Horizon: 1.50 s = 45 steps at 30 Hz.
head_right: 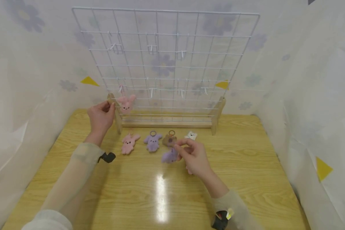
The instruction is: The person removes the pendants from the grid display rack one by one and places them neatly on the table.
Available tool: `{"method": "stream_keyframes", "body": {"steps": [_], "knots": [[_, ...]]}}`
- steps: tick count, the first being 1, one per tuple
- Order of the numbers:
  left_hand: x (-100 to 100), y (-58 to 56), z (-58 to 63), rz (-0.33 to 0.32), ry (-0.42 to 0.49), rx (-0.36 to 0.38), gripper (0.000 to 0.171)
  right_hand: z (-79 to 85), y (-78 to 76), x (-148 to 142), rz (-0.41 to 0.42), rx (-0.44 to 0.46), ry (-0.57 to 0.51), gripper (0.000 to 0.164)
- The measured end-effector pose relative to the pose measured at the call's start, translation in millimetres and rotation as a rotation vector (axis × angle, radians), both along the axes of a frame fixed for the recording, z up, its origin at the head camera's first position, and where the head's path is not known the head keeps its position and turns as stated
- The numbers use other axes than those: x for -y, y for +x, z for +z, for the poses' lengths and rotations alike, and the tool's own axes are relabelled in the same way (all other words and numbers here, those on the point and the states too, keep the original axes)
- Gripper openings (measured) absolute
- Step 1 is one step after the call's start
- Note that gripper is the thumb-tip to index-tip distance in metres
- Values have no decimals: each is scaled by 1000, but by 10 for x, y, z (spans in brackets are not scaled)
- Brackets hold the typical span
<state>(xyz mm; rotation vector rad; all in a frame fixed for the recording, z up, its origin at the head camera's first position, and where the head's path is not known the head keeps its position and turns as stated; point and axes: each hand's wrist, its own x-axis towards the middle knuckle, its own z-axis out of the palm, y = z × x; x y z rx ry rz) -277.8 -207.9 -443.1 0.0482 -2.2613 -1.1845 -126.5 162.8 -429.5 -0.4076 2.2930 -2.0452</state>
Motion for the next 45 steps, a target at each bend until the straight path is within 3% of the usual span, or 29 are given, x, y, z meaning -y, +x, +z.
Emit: {"method": "stream_keyframes", "body": {"steps": [8, 16, 45], "knots": [[7, -10, -5, -3, -16, -16, 22, -62, 113, -11, 47, 85, -61, 15], [15, -24, -12, -4, -6, -24, 22, -144, 192, -19, 56, 32, -33, 11], [9, -12, -5, -8, -4, -4, 21, -309, 497, -86, 57, 23, 6, 6]]}}
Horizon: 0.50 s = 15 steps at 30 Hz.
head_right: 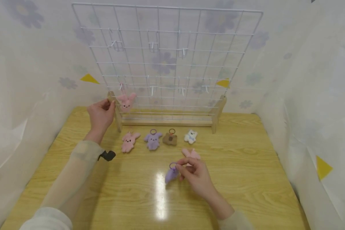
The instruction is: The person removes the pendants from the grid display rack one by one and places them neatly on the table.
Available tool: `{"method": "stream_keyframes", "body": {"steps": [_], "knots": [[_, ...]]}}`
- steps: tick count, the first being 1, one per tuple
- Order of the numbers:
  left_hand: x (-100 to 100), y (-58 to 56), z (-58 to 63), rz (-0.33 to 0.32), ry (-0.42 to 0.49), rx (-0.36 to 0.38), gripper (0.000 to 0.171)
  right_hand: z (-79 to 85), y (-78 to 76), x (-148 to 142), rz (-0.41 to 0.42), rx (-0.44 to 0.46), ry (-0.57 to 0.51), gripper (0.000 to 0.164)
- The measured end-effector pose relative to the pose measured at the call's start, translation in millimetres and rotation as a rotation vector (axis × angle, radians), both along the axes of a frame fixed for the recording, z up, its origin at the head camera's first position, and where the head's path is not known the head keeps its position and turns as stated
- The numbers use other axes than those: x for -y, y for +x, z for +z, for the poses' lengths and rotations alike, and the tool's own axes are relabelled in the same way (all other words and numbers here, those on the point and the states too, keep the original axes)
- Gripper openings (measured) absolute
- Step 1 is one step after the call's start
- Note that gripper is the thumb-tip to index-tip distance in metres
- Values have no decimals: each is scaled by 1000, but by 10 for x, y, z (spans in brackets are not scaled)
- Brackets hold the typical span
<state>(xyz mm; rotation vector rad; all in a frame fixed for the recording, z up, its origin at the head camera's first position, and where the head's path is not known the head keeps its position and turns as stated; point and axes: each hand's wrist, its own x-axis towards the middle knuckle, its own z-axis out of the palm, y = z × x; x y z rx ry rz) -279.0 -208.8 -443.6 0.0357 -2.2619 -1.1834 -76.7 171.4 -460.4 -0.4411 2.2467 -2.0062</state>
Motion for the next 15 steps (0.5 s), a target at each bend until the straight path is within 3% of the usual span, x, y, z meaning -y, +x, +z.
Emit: {"method": "stream_keyframes", "body": {"steps": [8, 15], "knots": [[8, 1, -5, 0, 14, 2, 22, -67, 50, 2, 13, 18, -15, 6], [11, -7, -17, -5, 9, -5, 23, -165, -32, 20, -16, 50, 23, 8]]}}
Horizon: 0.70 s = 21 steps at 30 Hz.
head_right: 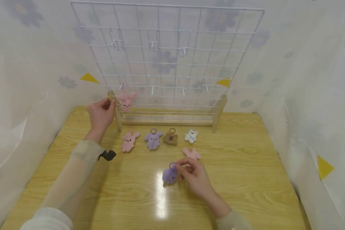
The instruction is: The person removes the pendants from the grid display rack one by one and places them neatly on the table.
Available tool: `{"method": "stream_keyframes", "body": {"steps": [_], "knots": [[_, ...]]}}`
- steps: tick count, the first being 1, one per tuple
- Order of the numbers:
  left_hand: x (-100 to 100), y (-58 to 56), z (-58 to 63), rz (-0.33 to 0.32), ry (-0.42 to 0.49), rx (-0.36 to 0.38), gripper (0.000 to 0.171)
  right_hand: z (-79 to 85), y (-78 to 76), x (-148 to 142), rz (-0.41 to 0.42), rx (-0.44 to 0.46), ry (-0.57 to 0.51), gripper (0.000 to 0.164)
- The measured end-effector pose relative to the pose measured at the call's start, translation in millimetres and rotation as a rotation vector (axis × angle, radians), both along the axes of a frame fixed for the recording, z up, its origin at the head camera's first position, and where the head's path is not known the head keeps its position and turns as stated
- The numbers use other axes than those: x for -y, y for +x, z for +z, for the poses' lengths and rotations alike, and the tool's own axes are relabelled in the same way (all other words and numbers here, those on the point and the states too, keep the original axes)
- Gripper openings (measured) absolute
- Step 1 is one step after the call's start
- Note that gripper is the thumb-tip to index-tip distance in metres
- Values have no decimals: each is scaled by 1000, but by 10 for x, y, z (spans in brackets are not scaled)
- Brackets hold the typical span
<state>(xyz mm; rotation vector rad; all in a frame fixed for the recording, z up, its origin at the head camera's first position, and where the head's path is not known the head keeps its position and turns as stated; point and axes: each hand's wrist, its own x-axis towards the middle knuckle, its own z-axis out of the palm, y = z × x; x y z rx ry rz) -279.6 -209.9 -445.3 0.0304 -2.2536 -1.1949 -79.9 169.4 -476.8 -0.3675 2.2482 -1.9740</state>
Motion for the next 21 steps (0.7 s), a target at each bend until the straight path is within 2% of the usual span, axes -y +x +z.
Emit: {"method": "stream_keyframes", "body": {"steps": [11, 21], "knots": [[-6, -2, 8, -6, 35, 0, 22, -47, -236, 24, -34, 31, -18, 10], [3, -13, -6, -2, 15, -9, 23, -85, -392, 45, -33, 62, -12, 12]]}}
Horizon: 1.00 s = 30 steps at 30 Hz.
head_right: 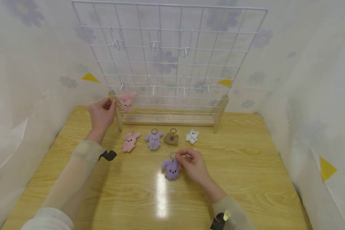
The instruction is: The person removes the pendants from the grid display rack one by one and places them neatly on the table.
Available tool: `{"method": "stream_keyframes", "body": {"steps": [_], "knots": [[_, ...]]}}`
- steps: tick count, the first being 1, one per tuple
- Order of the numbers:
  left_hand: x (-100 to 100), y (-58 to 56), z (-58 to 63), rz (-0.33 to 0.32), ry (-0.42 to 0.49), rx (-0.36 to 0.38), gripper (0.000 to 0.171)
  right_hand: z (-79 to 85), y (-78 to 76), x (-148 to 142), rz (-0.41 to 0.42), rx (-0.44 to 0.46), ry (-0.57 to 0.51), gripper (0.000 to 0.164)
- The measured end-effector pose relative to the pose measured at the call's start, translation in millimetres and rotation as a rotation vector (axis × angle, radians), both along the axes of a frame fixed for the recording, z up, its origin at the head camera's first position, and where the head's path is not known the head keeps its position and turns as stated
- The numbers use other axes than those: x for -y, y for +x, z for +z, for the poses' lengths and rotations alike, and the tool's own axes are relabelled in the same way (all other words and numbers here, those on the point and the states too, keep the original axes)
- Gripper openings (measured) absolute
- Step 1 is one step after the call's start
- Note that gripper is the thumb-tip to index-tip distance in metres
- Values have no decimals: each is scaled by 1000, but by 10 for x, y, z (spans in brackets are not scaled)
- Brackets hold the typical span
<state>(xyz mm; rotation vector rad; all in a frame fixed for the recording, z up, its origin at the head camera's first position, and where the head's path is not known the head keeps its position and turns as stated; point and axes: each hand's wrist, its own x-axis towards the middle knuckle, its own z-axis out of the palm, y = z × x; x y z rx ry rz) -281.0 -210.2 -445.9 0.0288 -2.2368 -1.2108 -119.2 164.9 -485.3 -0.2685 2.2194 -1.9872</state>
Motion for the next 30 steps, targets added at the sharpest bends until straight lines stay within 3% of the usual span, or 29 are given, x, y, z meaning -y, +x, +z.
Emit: {"method": "stream_keyframes", "body": {"steps": [14, 23, 30], "knots": [[-2, 1, 2, -1, -11, 5, 23, -81, -167, 66, -2, 30, 94, 14], [10, -31, -12, 11, -45, -51, 23, -99, -267, 109, -9, 32, 171, 11], [12, -19, -15, 11, -43, -33, 23, -118, -341, 157, 21, -14, 262, 9]]}}
